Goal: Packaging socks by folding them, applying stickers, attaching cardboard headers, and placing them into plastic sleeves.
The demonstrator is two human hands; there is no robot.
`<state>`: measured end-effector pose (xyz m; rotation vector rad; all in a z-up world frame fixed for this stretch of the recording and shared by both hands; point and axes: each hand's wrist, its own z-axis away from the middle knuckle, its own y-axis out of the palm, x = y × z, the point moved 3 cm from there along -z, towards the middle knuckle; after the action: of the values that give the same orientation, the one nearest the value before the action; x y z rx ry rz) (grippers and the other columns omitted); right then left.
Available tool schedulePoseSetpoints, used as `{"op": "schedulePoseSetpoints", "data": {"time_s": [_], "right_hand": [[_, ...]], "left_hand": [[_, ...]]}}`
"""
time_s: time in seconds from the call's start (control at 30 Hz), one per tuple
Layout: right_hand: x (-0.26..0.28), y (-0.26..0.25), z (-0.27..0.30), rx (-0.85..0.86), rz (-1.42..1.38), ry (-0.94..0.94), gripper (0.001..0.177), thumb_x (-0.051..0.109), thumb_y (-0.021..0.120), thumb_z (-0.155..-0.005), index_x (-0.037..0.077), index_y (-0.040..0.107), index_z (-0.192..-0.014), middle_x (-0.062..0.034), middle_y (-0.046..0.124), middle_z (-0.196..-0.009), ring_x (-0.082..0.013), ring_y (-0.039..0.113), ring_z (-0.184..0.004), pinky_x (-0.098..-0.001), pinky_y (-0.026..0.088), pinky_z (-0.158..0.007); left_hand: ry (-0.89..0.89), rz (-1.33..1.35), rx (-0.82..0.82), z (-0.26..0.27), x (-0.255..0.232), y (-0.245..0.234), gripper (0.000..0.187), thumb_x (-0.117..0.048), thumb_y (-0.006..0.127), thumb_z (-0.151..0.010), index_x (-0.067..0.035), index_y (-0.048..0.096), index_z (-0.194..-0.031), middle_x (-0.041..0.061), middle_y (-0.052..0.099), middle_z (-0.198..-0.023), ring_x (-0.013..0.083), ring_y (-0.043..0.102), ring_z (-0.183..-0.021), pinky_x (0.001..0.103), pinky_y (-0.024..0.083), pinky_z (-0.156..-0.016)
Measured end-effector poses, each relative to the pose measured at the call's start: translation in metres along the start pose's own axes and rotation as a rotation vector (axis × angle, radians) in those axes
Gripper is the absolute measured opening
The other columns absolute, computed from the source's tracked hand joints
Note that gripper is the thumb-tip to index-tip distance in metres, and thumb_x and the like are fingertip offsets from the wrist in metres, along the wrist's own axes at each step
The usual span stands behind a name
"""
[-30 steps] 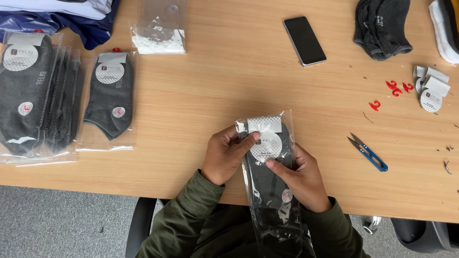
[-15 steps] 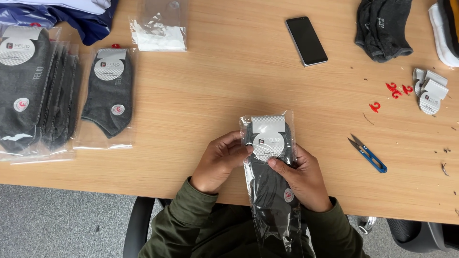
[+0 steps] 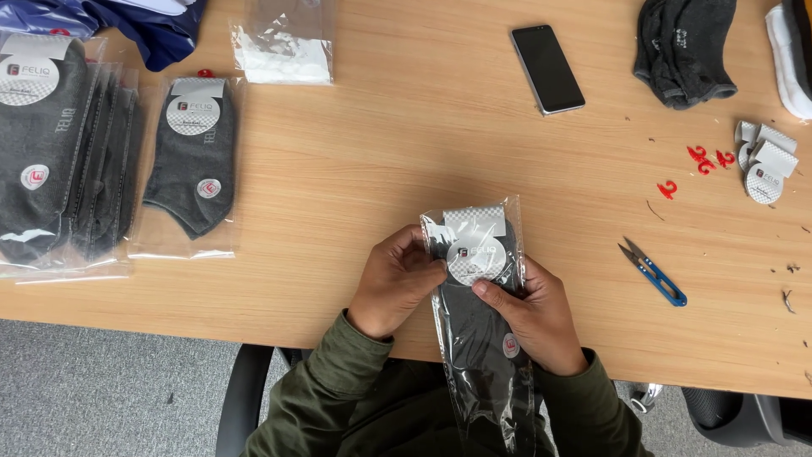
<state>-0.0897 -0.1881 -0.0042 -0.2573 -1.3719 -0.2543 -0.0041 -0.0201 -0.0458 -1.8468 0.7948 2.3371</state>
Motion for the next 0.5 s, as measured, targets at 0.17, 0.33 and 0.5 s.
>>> {"op": "schedulePoseSetpoints", "data": {"time_s": [0.17,0.33,0.5], "right_hand": [[0.011,0.005,0.002,-0.004,0.023,-0.016,0.036,0.001,0.083,-0.081,-0.004,0.073,-0.116,-0.0159,0.079,-0.099,-0.0173,0.066,-0.096,-0.0397,0.059,-0.088],[0.015,0.006,0.001,0.0,0.032,-0.03,0.037,0.0,0.083,-0.081,-0.005,0.072,-0.115,-0.0162,0.079,-0.098,-0.0174,0.066,-0.094,-0.0403,0.059,-0.088],[0.036,0.014,0.007,0.007,0.048,-0.11,0.025,0.002,0.084,-0.082,-0.005,0.073,-0.103,-0.0104,0.073,-0.08,-0.0121,0.06,-0.08,-0.0335,0.057,-0.073]], "left_hand": [[0.03,-0.055,0.004,0.005,-0.012,0.004,0.028,0.005,0.069,-0.081,0.0,0.072,-0.109,0.012,0.062,-0.089,0.0172,0.064,-0.087,0.033,0.062,-0.076],[0.071,-0.023,-0.005,0.011,-0.036,0.014,0.023,0.0,0.069,-0.087,0.001,0.072,-0.109,0.012,0.062,-0.089,0.0179,0.064,-0.09,0.033,0.061,-0.077],[0.082,-0.036,-0.005,0.013,-0.038,0.012,0.018,-0.006,0.076,-0.089,0.002,0.073,-0.105,0.014,0.065,-0.086,0.0197,0.067,-0.088,0.033,0.062,-0.075]]}}
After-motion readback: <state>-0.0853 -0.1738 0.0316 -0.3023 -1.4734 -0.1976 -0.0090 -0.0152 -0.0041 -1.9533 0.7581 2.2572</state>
